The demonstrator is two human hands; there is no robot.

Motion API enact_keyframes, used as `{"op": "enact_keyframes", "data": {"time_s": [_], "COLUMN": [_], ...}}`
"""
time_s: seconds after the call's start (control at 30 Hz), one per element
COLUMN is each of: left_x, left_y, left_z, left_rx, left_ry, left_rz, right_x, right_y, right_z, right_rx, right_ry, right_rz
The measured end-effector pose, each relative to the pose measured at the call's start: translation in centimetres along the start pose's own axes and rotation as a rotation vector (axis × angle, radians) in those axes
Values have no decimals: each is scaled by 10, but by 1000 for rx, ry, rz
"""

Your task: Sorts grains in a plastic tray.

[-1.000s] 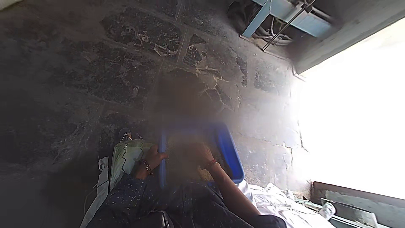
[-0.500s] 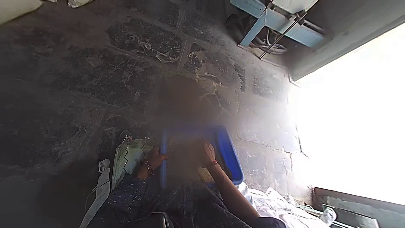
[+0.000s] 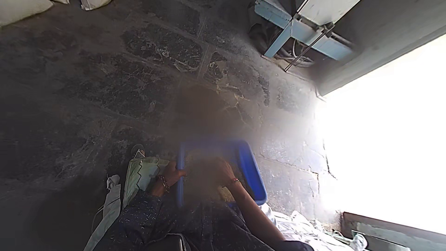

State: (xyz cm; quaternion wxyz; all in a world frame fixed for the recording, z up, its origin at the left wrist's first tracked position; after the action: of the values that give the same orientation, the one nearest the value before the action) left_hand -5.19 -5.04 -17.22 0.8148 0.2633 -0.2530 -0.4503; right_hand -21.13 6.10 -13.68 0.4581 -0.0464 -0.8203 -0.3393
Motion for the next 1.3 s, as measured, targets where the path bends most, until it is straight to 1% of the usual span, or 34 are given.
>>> {"op": "enact_keyframes", "data": {"time_s": [0.37,0.57,0.8,1.3], "left_x": [0,0,-1,-1], "left_y": [-1,1,-3,-4], "left_z": [0,-1,-5,-5], "left_rx": [17,48,57,63], "left_ry": [-19,-11,-14,-24], "left_rz": [-13,-17,-19,-22], "right_x": [6,-4,-8,-10], "right_y": [-1,-6,-7,-9], "right_z": [0,5,5,5], "right_rx": [-9,-30,-33,-16], "right_ry": [-7,26,38,50], "right_rz": [40,-33,-74,-94]}}
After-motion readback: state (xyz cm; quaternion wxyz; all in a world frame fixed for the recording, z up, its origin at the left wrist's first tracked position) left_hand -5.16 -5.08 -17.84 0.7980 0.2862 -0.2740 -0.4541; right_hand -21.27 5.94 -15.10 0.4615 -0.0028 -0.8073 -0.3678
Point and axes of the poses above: each hand's wrist, its own y-axis away from the middle knuckle, its own x-axis out of the back of the hand, z = x × y, the point moved 10 cm from there along -y, towards the middle knuckle, and after that the axes turned 3 degrees about x, right-handed, at the moved point
